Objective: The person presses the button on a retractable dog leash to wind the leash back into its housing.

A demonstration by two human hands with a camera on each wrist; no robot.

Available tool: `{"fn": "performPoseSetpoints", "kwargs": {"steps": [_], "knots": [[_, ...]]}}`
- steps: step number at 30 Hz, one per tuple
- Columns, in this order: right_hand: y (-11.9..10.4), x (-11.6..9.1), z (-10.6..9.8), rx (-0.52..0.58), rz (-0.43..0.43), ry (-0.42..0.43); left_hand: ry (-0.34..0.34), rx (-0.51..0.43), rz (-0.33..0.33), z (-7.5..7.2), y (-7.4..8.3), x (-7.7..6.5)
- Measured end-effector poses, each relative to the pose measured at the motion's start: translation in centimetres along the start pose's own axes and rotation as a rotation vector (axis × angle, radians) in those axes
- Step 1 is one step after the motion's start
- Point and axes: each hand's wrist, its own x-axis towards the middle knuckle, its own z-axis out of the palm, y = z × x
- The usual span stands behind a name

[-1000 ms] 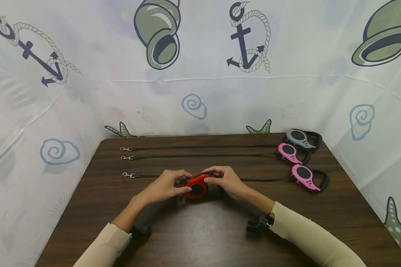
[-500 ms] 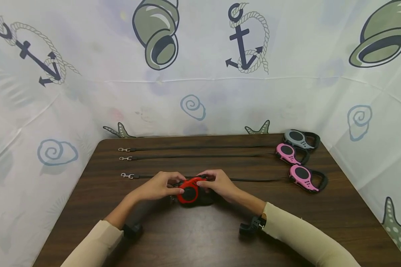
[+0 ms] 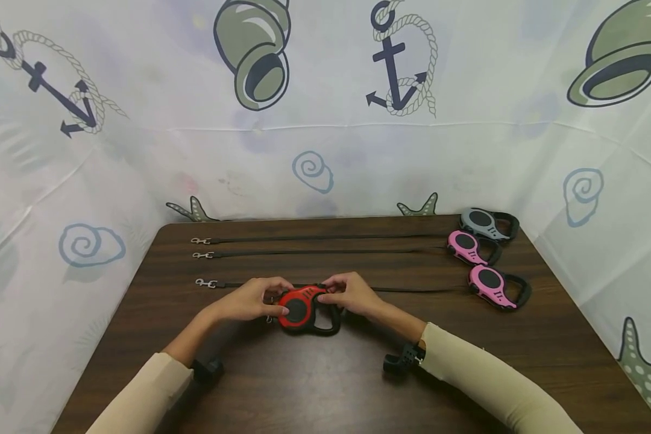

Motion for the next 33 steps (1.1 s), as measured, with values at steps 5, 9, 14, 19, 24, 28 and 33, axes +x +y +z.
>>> {"fn": "performPoseSetpoints", "kwargs": {"steps": [5,9,14,19,24,28,33], "knots": [[0.3,0.0,-0.2,-0.032,-0.008,-0.012,-0.012,0.008,-0.004,0.0,-0.1,0.0],[0.5,-0.1,-0.3,-0.060,-0.021,-0.014,-0.016,0.009,-0.009,0.0,-0.2,-0.1],[0.8,0.1,-0.3,-0.079,-0.040,-0.009,-0.004,0.032,-0.002,-0.1,-0.3,-0.1],[1.1,0.3,-0.1,-0.119,-0.051,-0.003,0.016,0.054,-0.012,-0.2,-0.4,-0.2],[1.1,0.5,0.1,-0.170,-0.068,0.005,0.046,0.086,-0.017,-0.1,-0.4,-0.4],[0.9,0.5,0.1,-0.195,-0.086,0.016,0.068,0.114,0.002,0.0,-0.4,-0.6],[0.6,0.3,0.0,-0.193,-0.103,0.007,0.079,0.108,0.019,0.0,-0.5,-0.7]]}}
